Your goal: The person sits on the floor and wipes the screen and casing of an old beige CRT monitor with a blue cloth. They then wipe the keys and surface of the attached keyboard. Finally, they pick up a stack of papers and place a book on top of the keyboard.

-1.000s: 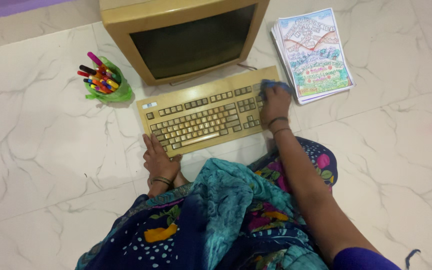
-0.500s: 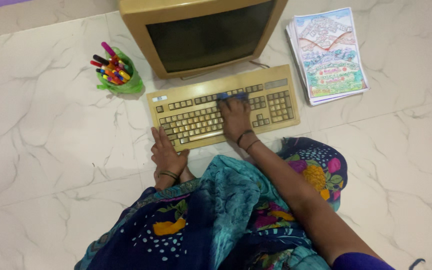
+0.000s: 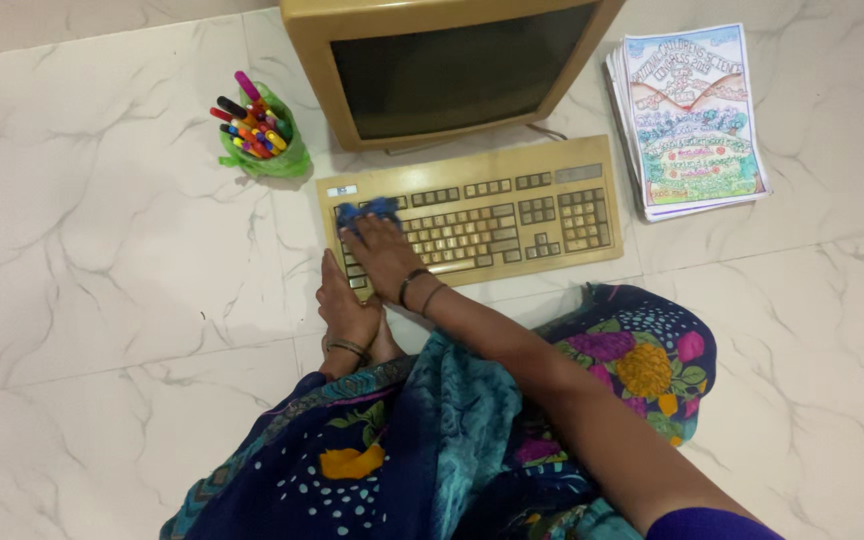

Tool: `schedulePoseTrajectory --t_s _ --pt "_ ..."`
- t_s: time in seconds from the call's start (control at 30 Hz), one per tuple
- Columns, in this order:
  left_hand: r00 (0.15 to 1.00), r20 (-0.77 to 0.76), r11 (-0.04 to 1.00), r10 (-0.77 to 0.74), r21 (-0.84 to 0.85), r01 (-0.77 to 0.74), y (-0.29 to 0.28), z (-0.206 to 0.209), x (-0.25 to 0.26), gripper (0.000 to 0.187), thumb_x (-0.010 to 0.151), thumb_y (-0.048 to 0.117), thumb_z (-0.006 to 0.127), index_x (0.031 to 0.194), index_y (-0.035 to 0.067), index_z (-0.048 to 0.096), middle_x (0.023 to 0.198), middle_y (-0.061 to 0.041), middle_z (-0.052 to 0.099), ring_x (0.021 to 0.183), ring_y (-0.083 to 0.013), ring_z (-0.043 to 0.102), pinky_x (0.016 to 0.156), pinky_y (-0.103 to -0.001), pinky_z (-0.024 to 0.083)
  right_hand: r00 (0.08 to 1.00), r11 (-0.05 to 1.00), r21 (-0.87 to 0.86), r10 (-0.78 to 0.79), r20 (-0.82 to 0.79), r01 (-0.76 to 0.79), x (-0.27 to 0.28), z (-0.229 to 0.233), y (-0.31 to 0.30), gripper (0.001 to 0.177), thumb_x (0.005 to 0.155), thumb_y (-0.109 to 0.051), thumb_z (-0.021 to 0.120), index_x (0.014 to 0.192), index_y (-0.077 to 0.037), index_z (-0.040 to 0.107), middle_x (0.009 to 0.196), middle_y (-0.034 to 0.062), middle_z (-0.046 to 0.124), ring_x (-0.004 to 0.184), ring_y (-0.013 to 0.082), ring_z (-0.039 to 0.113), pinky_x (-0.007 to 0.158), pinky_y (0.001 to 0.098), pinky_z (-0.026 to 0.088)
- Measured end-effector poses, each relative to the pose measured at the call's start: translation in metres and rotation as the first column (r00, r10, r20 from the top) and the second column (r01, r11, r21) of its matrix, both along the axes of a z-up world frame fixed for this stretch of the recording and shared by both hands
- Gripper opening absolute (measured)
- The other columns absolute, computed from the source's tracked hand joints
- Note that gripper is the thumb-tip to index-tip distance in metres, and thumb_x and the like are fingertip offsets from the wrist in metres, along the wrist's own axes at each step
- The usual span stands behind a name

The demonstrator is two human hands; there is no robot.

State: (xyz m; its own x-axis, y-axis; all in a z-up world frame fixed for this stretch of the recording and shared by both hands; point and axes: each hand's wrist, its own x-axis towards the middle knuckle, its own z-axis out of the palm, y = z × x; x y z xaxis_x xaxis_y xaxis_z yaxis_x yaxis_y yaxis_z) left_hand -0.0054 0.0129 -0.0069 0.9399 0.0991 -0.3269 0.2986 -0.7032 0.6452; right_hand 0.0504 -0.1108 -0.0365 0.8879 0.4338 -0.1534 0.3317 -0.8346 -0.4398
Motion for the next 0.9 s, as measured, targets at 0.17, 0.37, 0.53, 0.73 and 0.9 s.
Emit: schedulePoseTrajectory --t_s 0.17,0.37,0.53,0.73,0.9 --pt "1.000 -0.025 0.999 0.018 -0.037 -0.019 -0.003 -0.005 0.002 0.110 0.074 0.019 0.083 0.159 0.004 0.013 0.159 -0.021 0.034 0.137 -0.0420 0.040 0.112 -0.048 0.038 0.982 0.989 0.057 0.131 0.137 -0.140 0.021 0.009 0.029 0.048 0.091 -0.019 0.062 0.137 -0.006 0.055 0.147 0.0203 0.049 0.143 0.0396 0.041 0.117 0.0503 0.032" --pt "0.995 0.020 0.993 -0.094 0.079 0.092 0.003 -0.027 0.000 0.114 0.073 0.016 0.085 0.157 -0.005 0.012 0.164 -0.027 0.018 0.140 -0.0467 0.032 0.116 -0.048 0.031 0.996 0.997 0.018 0.073 0.041 -0.074 0.045 0.031 0.031 0.018 0.088 -0.016 0.065 0.104 -0.009 0.071 0.116 0.0111 0.063 0.115 0.0319 0.058 0.099 0.0440 0.048" --pt "0.995 0.021 0.995 -0.095 0.045 0.094 0.005 -0.028 -0.002 0.113 0.075 0.018 0.085 0.160 0.000 0.013 0.167 -0.025 0.013 0.147 -0.0452 0.027 0.119 -0.048 0.029 0.959 0.996 0.045 0.059 0.277 -0.075 0.061 0.021 0.015 0.021 0.083 -0.012 0.066 0.103 -0.009 0.071 0.114 0.0127 0.063 0.113 0.0327 0.059 0.098 0.0447 0.047" --pt "0.995 -0.048 0.995 -0.085 0.057 0.087 0.002 -0.014 0.000 0.113 0.077 0.020 0.084 0.161 0.002 0.011 0.167 -0.023 0.012 0.145 -0.0450 0.026 0.118 -0.051 0.029 0.977 0.999 0.024 -0.025 0.211 0.020 0.083 -0.016 -0.013 0.031 0.090 -0.010 0.064 0.121 -0.007 0.067 0.132 0.0175 0.060 0.130 0.0370 0.052 0.113 0.0470 0.040" --pt "0.996 -0.053 0.992 -0.075 0.095 0.080 0.001 -0.013 0.000 0.111 0.076 0.020 0.084 0.160 0.004 0.014 0.169 -0.020 0.014 0.144 -0.0440 0.029 0.114 -0.053 0.033 0.983 0.981 -0.195 0.055 0.173 -0.021 0.095 -0.019 0.008 0.074 0.077 -0.013 0.071 0.149 -0.010 0.051 0.160 0.0198 0.036 0.150 0.0364 0.029 0.124 0.0465 0.023"
